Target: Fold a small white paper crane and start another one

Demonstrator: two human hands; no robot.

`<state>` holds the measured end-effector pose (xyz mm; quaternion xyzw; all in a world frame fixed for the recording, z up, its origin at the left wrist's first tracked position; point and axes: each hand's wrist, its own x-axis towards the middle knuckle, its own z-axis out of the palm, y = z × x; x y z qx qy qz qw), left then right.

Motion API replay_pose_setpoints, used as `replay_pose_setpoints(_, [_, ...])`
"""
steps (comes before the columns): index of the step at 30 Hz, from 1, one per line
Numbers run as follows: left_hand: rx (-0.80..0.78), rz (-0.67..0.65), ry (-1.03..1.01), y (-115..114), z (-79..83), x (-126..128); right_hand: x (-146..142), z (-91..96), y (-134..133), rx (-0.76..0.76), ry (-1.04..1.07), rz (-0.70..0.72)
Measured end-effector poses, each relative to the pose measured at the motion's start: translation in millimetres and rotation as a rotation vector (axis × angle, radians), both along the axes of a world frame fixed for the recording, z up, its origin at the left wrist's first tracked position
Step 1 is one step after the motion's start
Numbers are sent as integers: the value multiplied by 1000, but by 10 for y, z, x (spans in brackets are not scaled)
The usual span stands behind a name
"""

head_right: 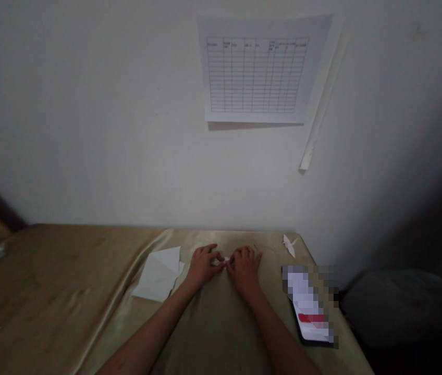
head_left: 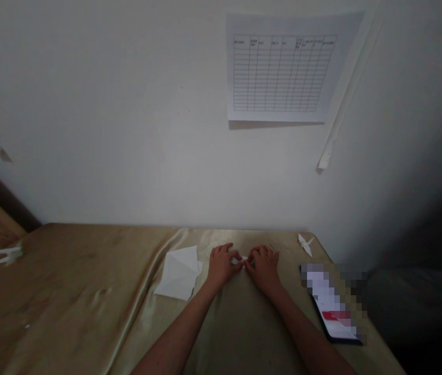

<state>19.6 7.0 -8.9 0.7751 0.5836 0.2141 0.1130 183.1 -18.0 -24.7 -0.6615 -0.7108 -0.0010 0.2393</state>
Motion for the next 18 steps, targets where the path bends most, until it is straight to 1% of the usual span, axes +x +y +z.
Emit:
replay_pose_setpoints(5, [-11, -3, 14, 5, 5, -6, 42, -34, 33, -4, 15, 4])
replay_pose_setpoints(12, [-70, -38, 30, 21, 65, -37, 119, -44, 69, -28, 74, 34])
replay_pose_setpoints(18, [-92, -66, 7, 68, 18, -86, 169, -23, 70, -47, 86, 65])
